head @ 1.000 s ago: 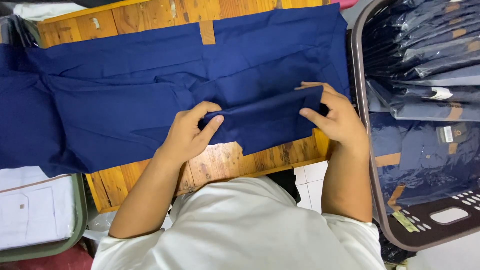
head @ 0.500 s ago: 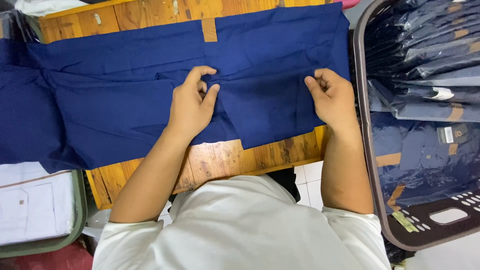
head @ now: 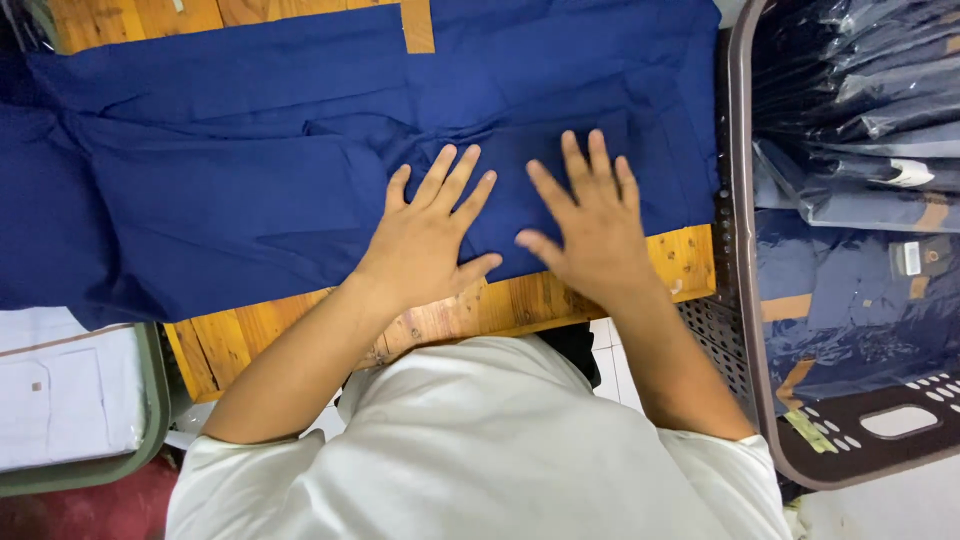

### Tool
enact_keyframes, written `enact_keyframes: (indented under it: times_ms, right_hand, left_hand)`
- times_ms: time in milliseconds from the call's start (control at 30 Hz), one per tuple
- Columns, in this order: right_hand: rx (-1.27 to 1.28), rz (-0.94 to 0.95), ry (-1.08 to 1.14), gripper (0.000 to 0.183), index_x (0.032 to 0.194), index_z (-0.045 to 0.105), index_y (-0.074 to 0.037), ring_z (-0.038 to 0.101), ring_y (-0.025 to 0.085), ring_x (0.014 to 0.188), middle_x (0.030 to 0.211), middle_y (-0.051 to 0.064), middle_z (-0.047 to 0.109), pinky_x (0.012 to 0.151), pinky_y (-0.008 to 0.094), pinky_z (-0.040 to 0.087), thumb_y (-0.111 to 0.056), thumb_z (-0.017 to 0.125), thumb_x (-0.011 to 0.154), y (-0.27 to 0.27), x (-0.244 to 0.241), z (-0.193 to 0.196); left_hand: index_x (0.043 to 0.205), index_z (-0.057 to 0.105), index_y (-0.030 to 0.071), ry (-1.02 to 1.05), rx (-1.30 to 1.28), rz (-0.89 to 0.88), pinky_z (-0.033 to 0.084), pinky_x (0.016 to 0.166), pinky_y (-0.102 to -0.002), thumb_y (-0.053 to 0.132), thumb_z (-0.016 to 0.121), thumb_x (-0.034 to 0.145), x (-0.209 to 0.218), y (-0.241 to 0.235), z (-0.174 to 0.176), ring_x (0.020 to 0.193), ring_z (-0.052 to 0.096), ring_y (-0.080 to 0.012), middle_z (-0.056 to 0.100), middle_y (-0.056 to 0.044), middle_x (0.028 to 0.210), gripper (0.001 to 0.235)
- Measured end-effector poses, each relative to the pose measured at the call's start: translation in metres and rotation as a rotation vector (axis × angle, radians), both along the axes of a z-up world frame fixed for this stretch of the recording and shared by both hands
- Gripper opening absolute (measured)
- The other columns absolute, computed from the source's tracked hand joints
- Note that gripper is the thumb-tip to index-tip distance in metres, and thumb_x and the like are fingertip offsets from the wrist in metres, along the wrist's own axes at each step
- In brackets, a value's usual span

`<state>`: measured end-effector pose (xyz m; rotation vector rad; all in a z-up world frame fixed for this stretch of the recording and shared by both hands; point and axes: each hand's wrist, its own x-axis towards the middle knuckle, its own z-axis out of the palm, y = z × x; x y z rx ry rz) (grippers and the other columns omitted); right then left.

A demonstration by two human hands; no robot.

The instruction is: A person folds a blue shirt on a wooden table, attaches a brand tag, and then places the folded shirt into a clear plastic bag.

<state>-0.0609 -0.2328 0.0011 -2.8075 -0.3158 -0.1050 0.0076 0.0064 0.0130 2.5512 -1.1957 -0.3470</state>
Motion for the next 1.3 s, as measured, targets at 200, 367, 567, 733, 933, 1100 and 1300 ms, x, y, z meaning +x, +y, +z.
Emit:
enact_keyframes:
  times_ms: [200,367,567,733,933,1100,1300]
  right_hand:
    - [-0.063,-0.026,0.187,0.111,0.167,0.029,-0.023,0.001,0.045,0.157,0.173,0.022,0.012,0.121,0.063,0.001,-0.080,0.066,0.079,0.006,-0.003,-0.001]
    - [-0.001,-0.012,0.179,0.120,0.165,0.032,-0.019,0.006,0.044,0.157,0.169,0.025,0.021,0.118,0.065,-0.002,-0.078,0.076,0.070,0.000,-0.010,0.005]
    - [0.239,-0.091,-0.264,0.053,0.123,0.073,-0.020,0.060,0.027,0.118,0.122,0.001,0.067,0.103,0.045,0.035,-0.051,0.085,0.081,-0.011,-0.056,-0.026]
    - [0.323,0.040,-0.148,0.011,0.097,0.077,-0.017,0.070,0.026,0.077,0.084,0.001,0.072,0.070,0.038,0.052,-0.024,0.072,0.091,0.009,-0.084,-0.025]
    - [0.188,-0.049,-0.321,0.029,0.118,0.077,-0.016,0.071,0.027,0.107,0.110,0.003,0.074,0.083,0.039,0.051,-0.030,0.074,0.093,0.024,-0.105,-0.042]
    - [0.010,-0.067,-0.065,0.057,0.138,0.064,-0.006,0.055,0.034,0.137,0.140,0.016,0.064,0.118,0.050,0.034,-0.048,0.065,0.099,0.025,-0.104,-0.050]
    - [-0.091,-0.082,0.167,0.067,0.133,0.065,-0.006,0.056,0.034,0.134,0.134,0.017,0.067,0.119,0.054,0.025,-0.063,0.053,0.099,0.031,-0.083,-0.040]
  left_hand:
    - [0.163,0.031,0.011,0.126,0.093,-0.031,0.008,0.115,-0.068,0.070,0.076,0.076,0.003,-0.003,0.021,0.157,0.008,-0.0417,0.014,-0.022,0.171,0.114]
    - [0.160,0.037,0.018,0.033,0.057,-0.031,0.022,0.102,-0.063,0.043,0.089,0.068,-0.013,0.007,0.019,0.145,0.021,-0.0398,0.024,-0.018,0.162,0.109]
    - [0.143,0.057,0.017,-0.287,-0.140,-0.103,0.031,0.086,-0.046,0.026,0.060,0.091,-0.032,0.013,-0.031,0.118,0.047,-0.0278,0.055,-0.008,0.129,0.053]
    - [0.131,0.069,0.009,-0.426,-0.322,-0.102,0.033,0.083,-0.044,0.016,0.055,0.100,-0.034,0.001,-0.027,0.108,0.053,-0.0290,0.063,-0.010,0.115,0.035]
    - [0.117,0.073,0.014,-0.473,-0.356,-0.090,0.033,0.081,-0.043,0.020,0.056,0.096,-0.025,-0.001,-0.037,0.104,0.055,-0.0271,0.065,-0.005,0.105,0.027]
    - [0.116,0.075,0.014,-0.432,-0.446,-0.034,0.032,0.082,-0.041,0.016,0.058,0.095,-0.019,-0.002,-0.019,0.103,0.053,-0.0258,0.065,-0.002,0.104,0.027]
    - [0.120,0.074,0.014,-0.407,-0.470,-0.034,0.031,0.084,-0.041,0.016,0.058,0.097,-0.020,-0.003,-0.008,0.106,0.052,-0.0261,0.065,-0.001,0.106,0.028]
